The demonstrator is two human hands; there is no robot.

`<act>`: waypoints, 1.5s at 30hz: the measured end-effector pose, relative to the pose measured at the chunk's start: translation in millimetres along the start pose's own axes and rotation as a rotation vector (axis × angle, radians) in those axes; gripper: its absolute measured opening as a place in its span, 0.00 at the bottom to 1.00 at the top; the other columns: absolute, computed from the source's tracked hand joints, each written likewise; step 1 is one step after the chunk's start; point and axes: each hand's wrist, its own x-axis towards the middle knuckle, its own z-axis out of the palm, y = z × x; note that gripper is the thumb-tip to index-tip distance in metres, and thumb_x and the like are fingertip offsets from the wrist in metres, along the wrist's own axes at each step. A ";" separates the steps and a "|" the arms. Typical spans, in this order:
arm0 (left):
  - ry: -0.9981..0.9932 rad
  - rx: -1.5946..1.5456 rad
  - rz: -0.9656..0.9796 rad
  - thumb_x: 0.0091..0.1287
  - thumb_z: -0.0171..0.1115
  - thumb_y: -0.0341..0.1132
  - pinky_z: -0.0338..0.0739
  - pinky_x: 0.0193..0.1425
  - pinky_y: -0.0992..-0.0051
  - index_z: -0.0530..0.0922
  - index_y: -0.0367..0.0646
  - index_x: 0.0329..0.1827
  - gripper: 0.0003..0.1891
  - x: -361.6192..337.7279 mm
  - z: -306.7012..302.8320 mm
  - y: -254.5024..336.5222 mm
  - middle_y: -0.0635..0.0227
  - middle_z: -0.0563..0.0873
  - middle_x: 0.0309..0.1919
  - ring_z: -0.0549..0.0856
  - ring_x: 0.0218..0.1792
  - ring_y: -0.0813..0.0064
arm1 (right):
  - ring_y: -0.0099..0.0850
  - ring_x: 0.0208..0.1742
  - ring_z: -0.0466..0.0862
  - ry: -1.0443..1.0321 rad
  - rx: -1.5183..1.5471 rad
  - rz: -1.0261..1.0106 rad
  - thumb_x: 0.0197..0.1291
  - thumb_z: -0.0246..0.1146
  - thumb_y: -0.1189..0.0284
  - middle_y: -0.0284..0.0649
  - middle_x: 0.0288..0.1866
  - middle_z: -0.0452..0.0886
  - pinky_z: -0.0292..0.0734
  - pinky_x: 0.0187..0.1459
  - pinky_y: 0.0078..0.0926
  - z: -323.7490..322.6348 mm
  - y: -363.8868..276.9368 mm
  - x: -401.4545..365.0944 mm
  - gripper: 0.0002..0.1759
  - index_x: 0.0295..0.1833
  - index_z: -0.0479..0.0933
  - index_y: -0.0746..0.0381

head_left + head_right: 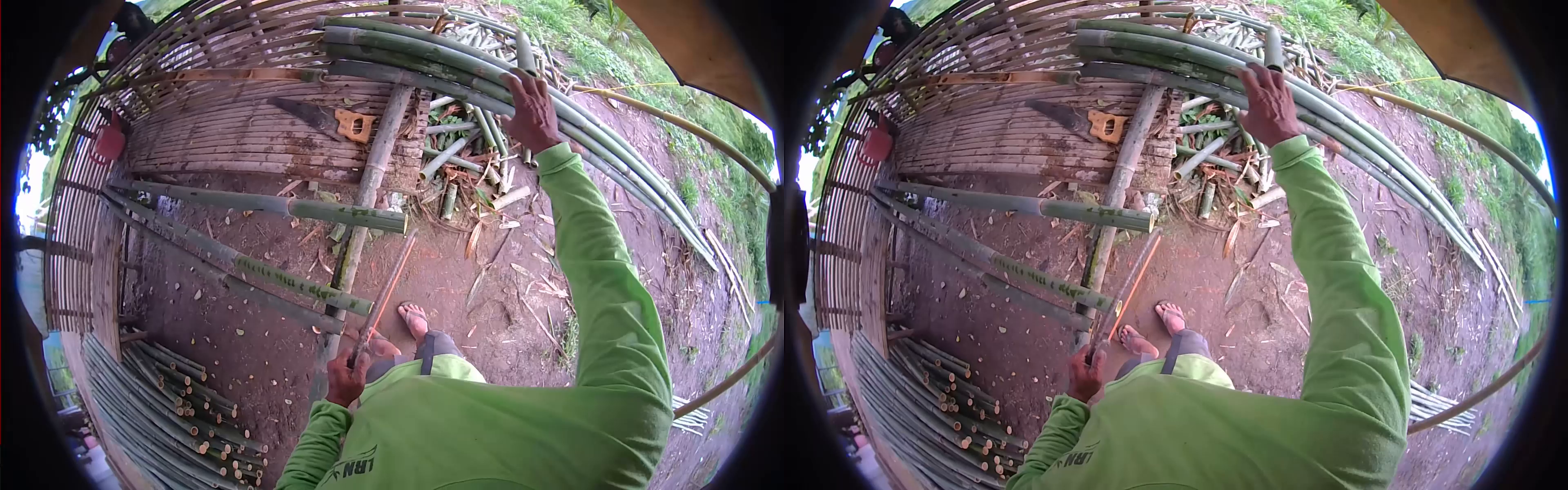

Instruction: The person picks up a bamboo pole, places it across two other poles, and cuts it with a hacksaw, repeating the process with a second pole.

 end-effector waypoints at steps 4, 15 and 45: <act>0.232 -0.354 -0.043 0.75 0.50 0.46 0.64 0.25 0.75 0.69 0.43 0.24 0.21 40.9 31.5 3.3 0.74 0.71 0.17 0.70 0.21 0.80 | 0.37 0.44 0.85 -0.207 0.829 -0.109 0.52 0.73 0.57 0.47 0.46 0.83 0.83 0.47 0.35 55.4 -105.9 -68.4 0.34 0.58 0.72 0.65; 0.117 -0.280 0.231 0.76 0.48 0.46 0.73 0.44 0.72 0.74 0.37 0.54 0.20 207.7 26.8 34.2 0.66 0.79 0.37 0.77 0.38 0.74 | 0.51 0.43 0.83 -0.548 0.775 -0.138 0.38 0.77 0.56 0.51 0.44 0.81 0.78 0.43 0.44 94.4 -205.9 -117.1 0.40 0.58 0.72 0.62; 0.150 0.100 -0.563 0.61 0.65 0.46 0.79 0.41 0.65 0.81 0.39 0.39 0.17 -63.9 10.5 -75.5 0.56 0.86 0.33 0.86 0.35 0.60 | 0.49 0.56 0.74 -0.603 0.471 -0.213 0.40 0.76 0.58 0.51 0.56 0.73 0.69 0.59 0.46 219.1 -227.8 -131.3 0.47 0.65 0.65 0.64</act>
